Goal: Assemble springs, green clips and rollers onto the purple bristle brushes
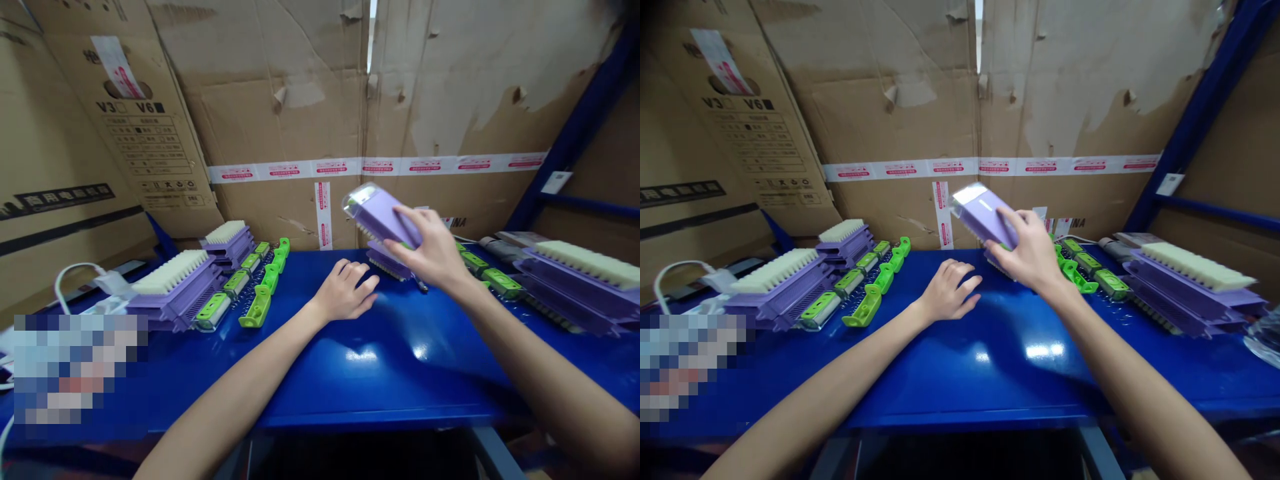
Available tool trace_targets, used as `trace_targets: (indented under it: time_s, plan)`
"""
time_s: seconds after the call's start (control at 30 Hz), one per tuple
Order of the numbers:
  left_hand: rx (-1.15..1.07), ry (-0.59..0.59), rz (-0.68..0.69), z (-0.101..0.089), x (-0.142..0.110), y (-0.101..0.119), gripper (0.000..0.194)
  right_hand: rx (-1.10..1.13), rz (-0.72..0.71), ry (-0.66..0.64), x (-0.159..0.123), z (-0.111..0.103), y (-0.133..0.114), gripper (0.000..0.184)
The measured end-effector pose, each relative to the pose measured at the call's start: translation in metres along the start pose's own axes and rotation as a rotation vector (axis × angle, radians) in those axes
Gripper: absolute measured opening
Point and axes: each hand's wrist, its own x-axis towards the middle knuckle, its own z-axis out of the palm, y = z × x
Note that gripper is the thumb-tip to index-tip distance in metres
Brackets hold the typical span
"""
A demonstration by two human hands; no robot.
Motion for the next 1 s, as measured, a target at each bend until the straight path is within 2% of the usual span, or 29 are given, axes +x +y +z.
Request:
trace_targets:
  time_s: [0.1,0.23,0.47,0.6,0.73,0.87,1.0]
  plan:
    - [0.000,-0.060,-0.014,0.000,0.003,-0.001,0.033,-0.117,0.114,0.078,0.018,-0.020,0.019,0.070]
    - [0.009,-0.082,-0.016,0.000,0.003,-0.001,0.034,-0.291,0.319,0.042,0.042,-0.035,0.060,0.071]
    - [-0.014,-0.127,-0.004,0.002,0.003,0.001,0.035,-0.504,0.683,-0.055,0.058,-0.042,0.138,0.063]
    - [-0.013,-0.135,-0.013,0.002,0.003,0.001,0.035,-0.571,0.837,-0.079,0.058,-0.041,0.172,0.056]
    - [-0.027,-0.181,-0.028,0.001,0.003,0.001,0.035,-0.581,0.905,-0.108,0.059,-0.038,0.187,0.060]
    - [-0.015,-0.194,-0.028,0.001,0.003,0.001,0.036,-0.609,0.983,-0.163,0.060,-0.031,0.184,0.062]
    - [-0.009,-0.203,-0.030,0.002,0.003,0.001,0.036,-0.611,1.002,-0.143,0.056,-0.022,0.185,0.067]
